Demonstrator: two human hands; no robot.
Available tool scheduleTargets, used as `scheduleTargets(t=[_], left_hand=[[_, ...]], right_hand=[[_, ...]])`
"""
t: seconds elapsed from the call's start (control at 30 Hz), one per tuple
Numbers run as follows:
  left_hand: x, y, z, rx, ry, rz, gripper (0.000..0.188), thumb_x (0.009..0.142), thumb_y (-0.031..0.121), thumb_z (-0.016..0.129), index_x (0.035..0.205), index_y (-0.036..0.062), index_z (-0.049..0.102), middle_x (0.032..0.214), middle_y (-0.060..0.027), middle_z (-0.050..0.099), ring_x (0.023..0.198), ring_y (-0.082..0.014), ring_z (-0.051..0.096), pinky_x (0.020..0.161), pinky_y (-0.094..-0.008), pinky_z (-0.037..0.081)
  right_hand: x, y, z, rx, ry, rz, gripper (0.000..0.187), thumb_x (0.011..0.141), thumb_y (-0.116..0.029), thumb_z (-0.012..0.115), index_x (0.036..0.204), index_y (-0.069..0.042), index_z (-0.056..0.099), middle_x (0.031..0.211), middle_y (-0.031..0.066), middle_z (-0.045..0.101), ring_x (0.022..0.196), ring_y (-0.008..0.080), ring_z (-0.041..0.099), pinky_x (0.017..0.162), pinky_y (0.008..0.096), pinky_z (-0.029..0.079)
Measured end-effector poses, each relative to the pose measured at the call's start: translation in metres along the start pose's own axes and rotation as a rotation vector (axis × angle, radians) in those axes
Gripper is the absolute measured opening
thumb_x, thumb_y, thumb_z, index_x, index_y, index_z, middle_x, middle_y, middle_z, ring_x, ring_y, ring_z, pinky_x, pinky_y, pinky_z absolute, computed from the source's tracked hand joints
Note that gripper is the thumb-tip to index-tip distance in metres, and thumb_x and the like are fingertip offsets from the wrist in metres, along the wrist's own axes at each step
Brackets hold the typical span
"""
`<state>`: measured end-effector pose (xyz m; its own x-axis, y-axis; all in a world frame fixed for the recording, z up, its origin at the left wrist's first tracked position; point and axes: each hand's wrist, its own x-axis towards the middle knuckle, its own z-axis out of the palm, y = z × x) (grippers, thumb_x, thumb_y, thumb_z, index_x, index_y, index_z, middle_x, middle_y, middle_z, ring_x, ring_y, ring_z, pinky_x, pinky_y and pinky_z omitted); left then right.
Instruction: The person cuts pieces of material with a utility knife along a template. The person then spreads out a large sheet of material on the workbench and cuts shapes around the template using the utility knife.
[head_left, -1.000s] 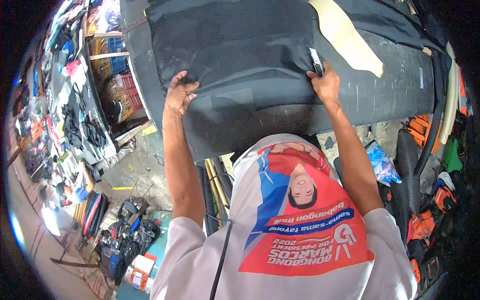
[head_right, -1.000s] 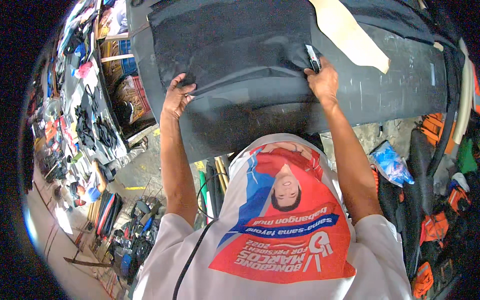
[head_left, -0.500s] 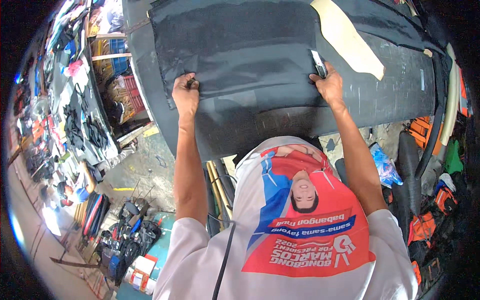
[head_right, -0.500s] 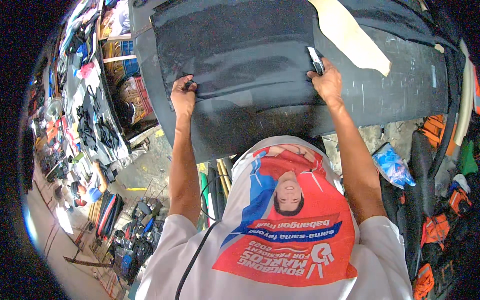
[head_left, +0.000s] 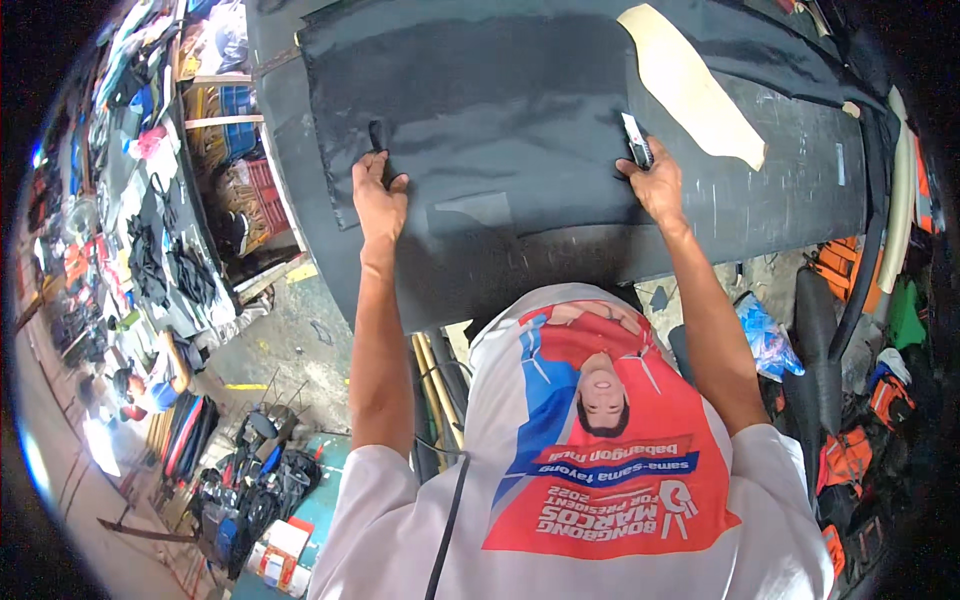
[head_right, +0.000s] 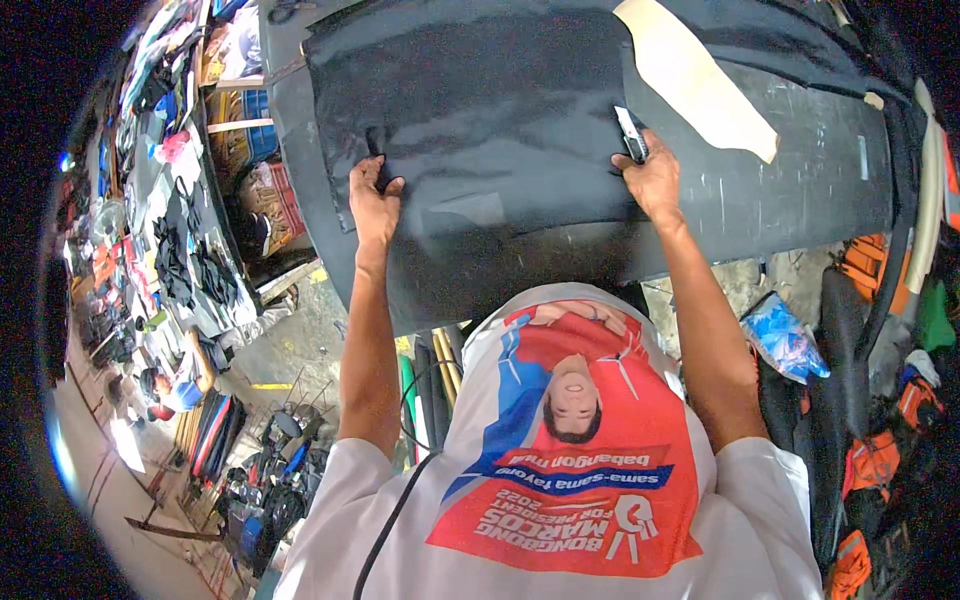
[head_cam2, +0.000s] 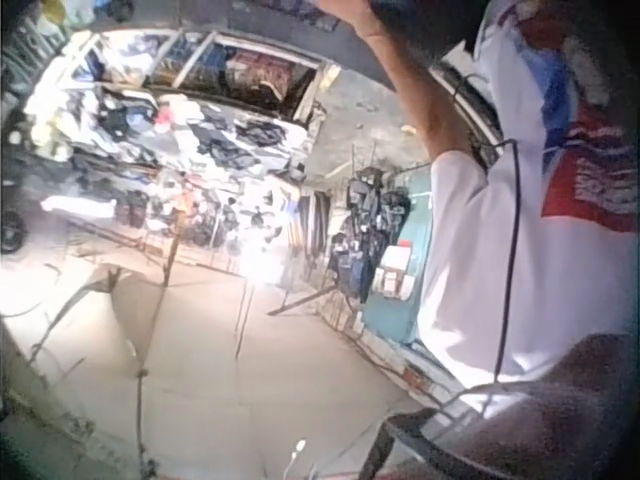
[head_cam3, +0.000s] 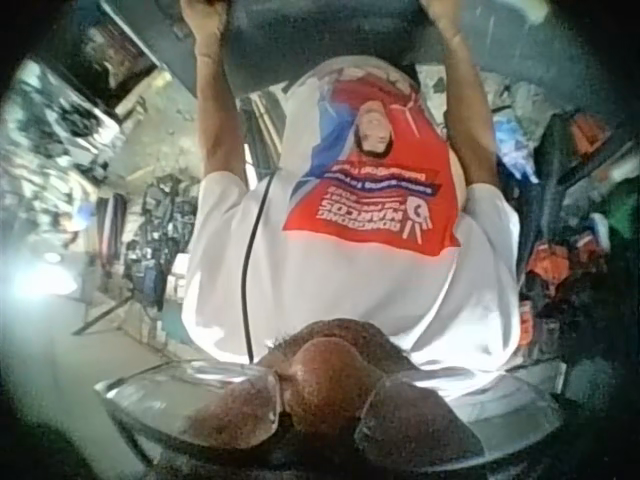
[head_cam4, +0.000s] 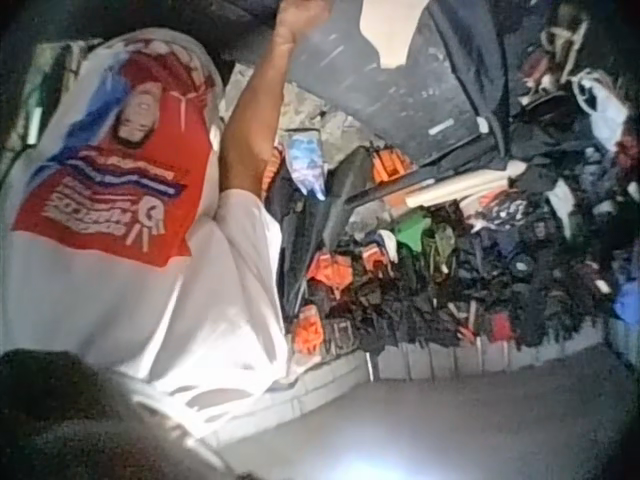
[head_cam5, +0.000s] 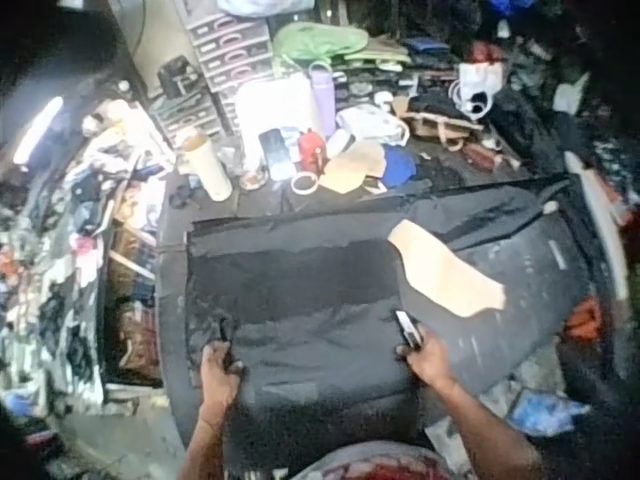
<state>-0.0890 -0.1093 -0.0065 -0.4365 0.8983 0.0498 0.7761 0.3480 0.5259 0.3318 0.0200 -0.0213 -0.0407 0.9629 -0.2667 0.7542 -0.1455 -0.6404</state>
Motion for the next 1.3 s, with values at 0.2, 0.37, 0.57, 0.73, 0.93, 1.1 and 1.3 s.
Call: scheduleTargets(t=[0.2, 0.37, 0.57, 0.73, 0.93, 1.1, 1.3], left_hand=[[0.007, -0.001, 0.001, 0.035, -0.036, -0.026, 0.048, 0.083, 0.009, 0.079, 0.128, 0.0, 0.067, 0.131, -0.0188, 0.06, 0.125, -0.0364, 0.059, 0.11, -0.0406, 0.045], [0.004, 0.009, -0.002, 0.007, 0.017, 0.027, 0.049, 0.081, 0.009, 0.08, 0.127, 0.001, 0.068, 0.128, -0.0187, 0.061, 0.121, -0.0388, 0.059, 0.105, -0.0419, 0.047], [-0.002, 0.015, -0.002, 0.379, -0.024, 0.165, 0.049, 0.079, 0.011, 0.079, 0.126, 0.0031, 0.067, 0.121, -0.0197, 0.06, 0.109, -0.0409, 0.059, 0.096, -0.0461, 0.049], [-0.011, 0.033, 0.014, 0.354, -0.267, 0.004, 0.053, 0.084, 0.024, 0.078, 0.13, 0.0041, 0.062, 0.125, -0.0242, 0.055, 0.112, -0.0436, 0.056, 0.098, -0.0528, 0.048], [-0.032, 0.078, 0.039, 0.435, -0.054, -0.031, 0.063, 0.09, 0.043, 0.073, 0.136, 0.0034, 0.058, 0.128, -0.0299, 0.052, 0.117, -0.0488, 0.052, 0.101, -0.0554, 0.046], [-0.034, 0.084, 0.041, 0.487, -0.031, -0.074, 0.071, 0.091, 0.051, 0.072, 0.139, 0.0012, 0.055, 0.131, -0.032, 0.05, 0.121, -0.0513, 0.05, 0.105, -0.0558, 0.044], [-0.035, 0.089, 0.043, 0.5, -0.033, -0.072, 0.07, 0.089, 0.044, 0.075, 0.137, -0.0021, 0.055, 0.133, -0.0321, 0.047, 0.12, -0.0492, 0.05, 0.104, -0.0547, 0.045]], right_hand=[[-0.002, -0.003, -0.002, -0.031, -0.004, 0.045, 0.051, 0.076, -0.022, 0.087, 0.119, -0.004, 0.066, 0.113, 0.0217, 0.071, 0.107, 0.043, 0.065, 0.093, 0.0456, 0.052], [-0.003, -0.006, -0.004, 0.024, -0.017, 0.076, 0.053, 0.076, -0.022, 0.088, 0.12, -0.004, 0.066, 0.113, 0.021, 0.071, 0.107, 0.0416, 0.066, 0.092, 0.0445, 0.052], [-0.003, -0.006, -0.003, 0.033, -0.02, 0.081, 0.055, 0.075, -0.022, 0.088, 0.121, -0.003, 0.066, 0.112, 0.0224, 0.071, 0.107, 0.0413, 0.067, 0.093, 0.0443, 0.052], [-0.005, -0.007, -0.001, 0.045, 0.001, 0.067, 0.057, 0.074, -0.022, 0.089, 0.121, -0.001, 0.065, 0.112, 0.0237, 0.071, 0.107, 0.0426, 0.067, 0.094, 0.0446, 0.052], [0.003, 0.022, -0.007, 0.105, 0.19, 0.038, 0.044, 0.078, -0.025, 0.089, 0.107, -0.002, 0.064, 0.075, 0.011, 0.063, 0.067, 0.0235, 0.059, 0.066, 0.0378, 0.051], [0.046, 0.081, -0.072, 0.274, 0.718, 0.198, 0.047, 0.079, -0.037, 0.09, 0.098, 0.001, 0.07, 0.066, 0.0069, 0.063, 0.051, 0.0151, 0.058, 0.042, 0.0368, 0.046], [0.082, 0.102, -0.134, 0.109, 0.576, 0.926, 0.048, 0.071, -0.037, 0.096, 0.084, 0.0, 0.069, 0.068, 0.0069, 0.066, 0.051, 0.0152, 0.059, 0.044, 0.0362, 0.05]])
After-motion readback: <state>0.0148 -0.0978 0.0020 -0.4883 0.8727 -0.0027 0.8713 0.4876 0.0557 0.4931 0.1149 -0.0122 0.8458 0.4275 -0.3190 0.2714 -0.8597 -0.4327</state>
